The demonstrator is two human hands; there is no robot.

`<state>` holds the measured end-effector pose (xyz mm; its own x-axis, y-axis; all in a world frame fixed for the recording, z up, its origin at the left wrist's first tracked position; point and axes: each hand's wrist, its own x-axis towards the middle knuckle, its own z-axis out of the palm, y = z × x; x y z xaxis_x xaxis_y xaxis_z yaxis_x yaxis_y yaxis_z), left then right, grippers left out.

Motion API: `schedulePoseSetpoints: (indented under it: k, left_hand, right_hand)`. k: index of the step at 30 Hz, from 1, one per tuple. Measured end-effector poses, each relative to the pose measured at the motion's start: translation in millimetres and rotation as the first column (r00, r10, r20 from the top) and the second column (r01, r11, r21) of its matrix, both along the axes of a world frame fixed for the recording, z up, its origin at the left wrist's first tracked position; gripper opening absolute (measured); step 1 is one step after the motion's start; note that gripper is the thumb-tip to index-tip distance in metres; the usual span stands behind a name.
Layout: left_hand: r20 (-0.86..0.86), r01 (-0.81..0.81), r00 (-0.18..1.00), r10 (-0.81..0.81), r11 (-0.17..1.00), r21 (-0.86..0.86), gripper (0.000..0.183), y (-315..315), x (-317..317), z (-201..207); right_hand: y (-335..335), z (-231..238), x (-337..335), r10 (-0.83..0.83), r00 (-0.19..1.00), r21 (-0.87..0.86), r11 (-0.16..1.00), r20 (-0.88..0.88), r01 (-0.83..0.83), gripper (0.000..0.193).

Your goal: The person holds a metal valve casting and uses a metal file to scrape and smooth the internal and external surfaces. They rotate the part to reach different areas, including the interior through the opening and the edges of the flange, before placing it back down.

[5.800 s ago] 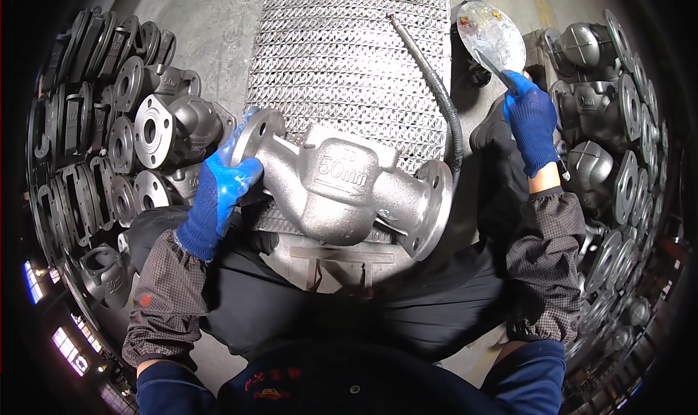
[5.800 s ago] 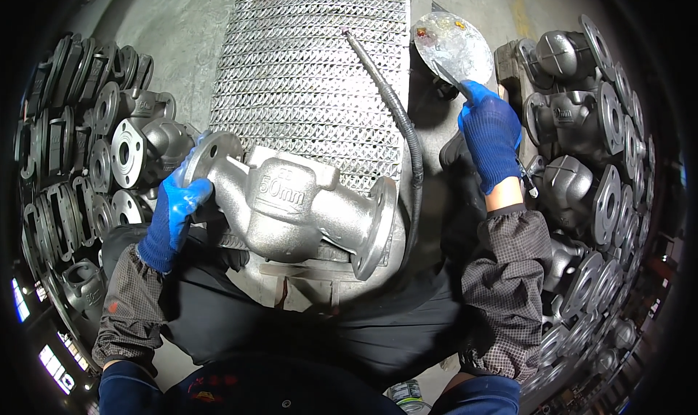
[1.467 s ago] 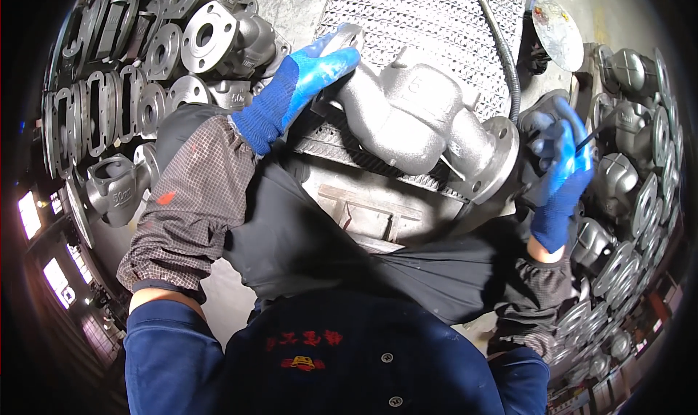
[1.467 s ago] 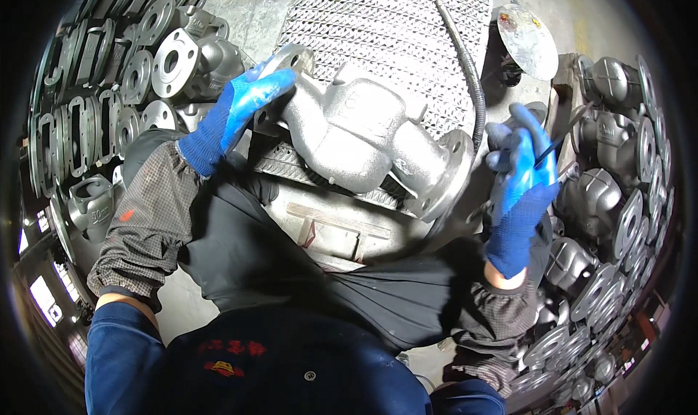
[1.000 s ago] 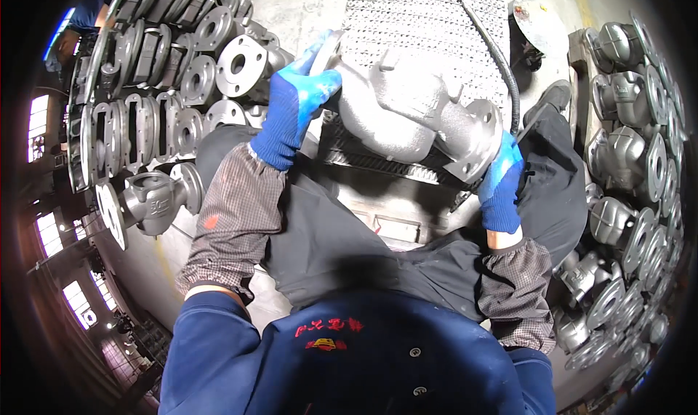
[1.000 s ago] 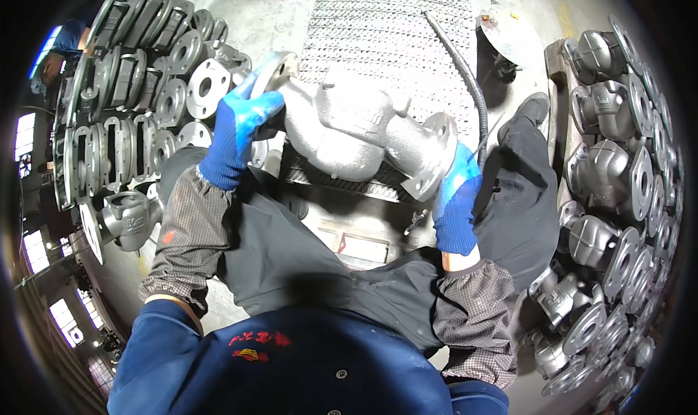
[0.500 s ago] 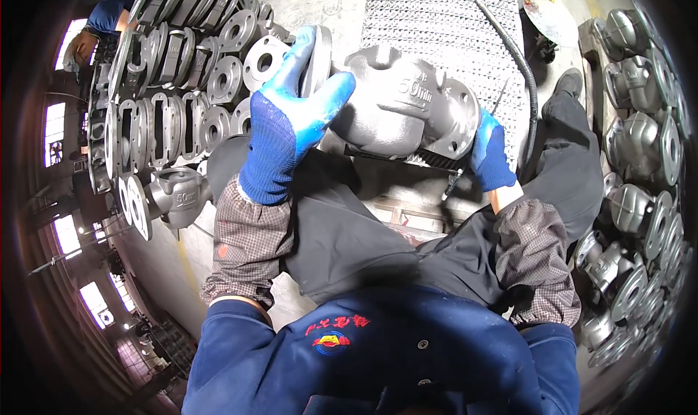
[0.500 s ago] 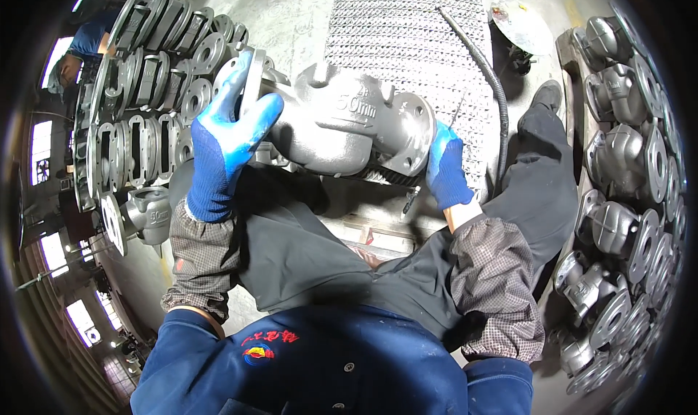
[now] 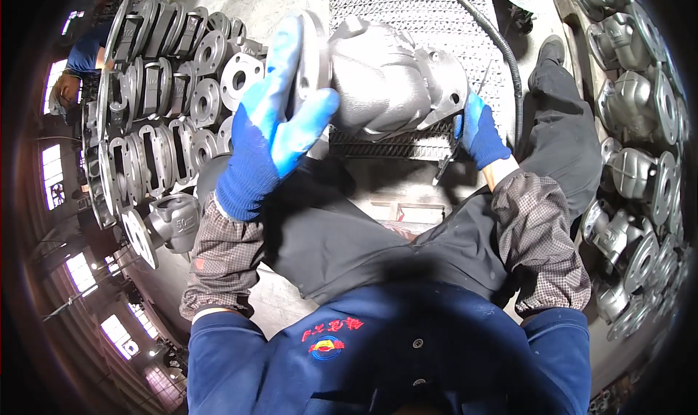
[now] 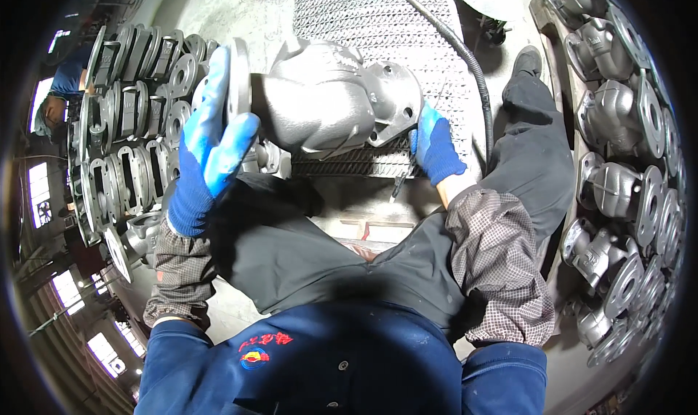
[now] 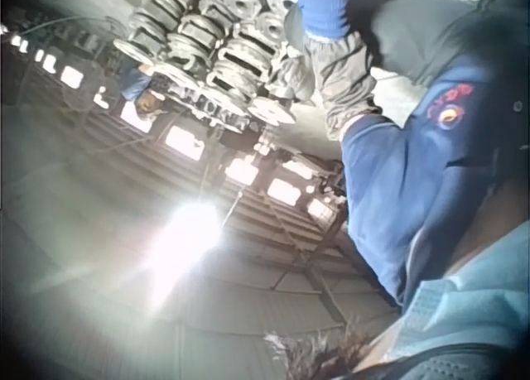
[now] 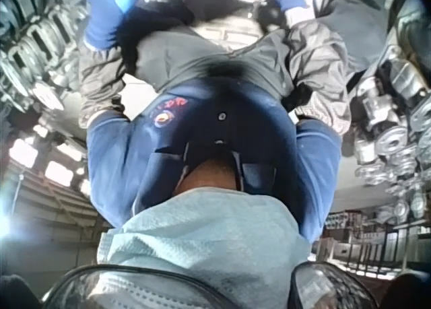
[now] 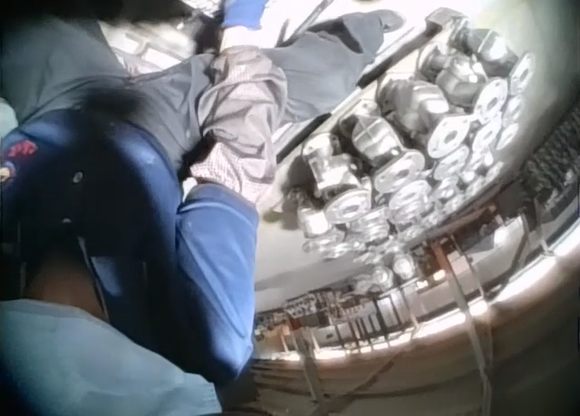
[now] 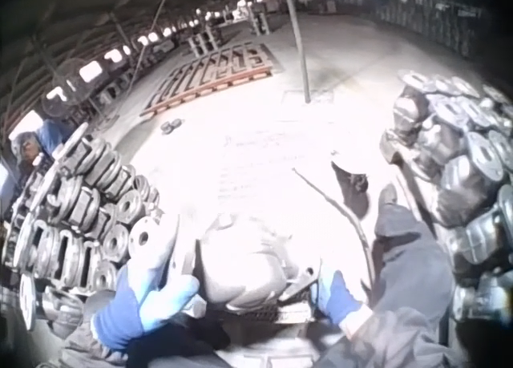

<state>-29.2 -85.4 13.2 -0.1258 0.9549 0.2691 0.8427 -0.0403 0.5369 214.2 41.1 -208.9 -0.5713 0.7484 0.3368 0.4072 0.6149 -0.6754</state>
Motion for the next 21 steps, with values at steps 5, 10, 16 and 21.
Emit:
schedulePoseSetpoints:
  k: [5,10,16,21]
  left_hand:
    - [0.288,-0.206,0.935,0.208,0.978,-0.039,0.065,-22,-17,-15]
    - [-0.557,-0.047,0.817,0.145,0.981,0.187,0.034,-39,-55,-25]
    - [-0.263,-0.010,0.963,0.054,0.986,0.165,0.032,-48,-54,-18]
    - [0.334,-0.341,0.864,0.376,0.926,-0.160,0.062,-30,-13,-2]
  right_hand:
    - [-7,22,-6,0.166,0.986,-0.162,0.973,0.000,-0.163,0.054]
    - [-16,50,-18,0.186,0.982,-0.388,0.902,-0.047,-0.189,0.039]
    - [-14,64,-33,-0.345,0.915,-0.971,0.190,-0.207,-0.148,0.030]
    - [7,46,-28,-0.414,0.892,-0.983,0.088,-0.181,-0.159,0.027]
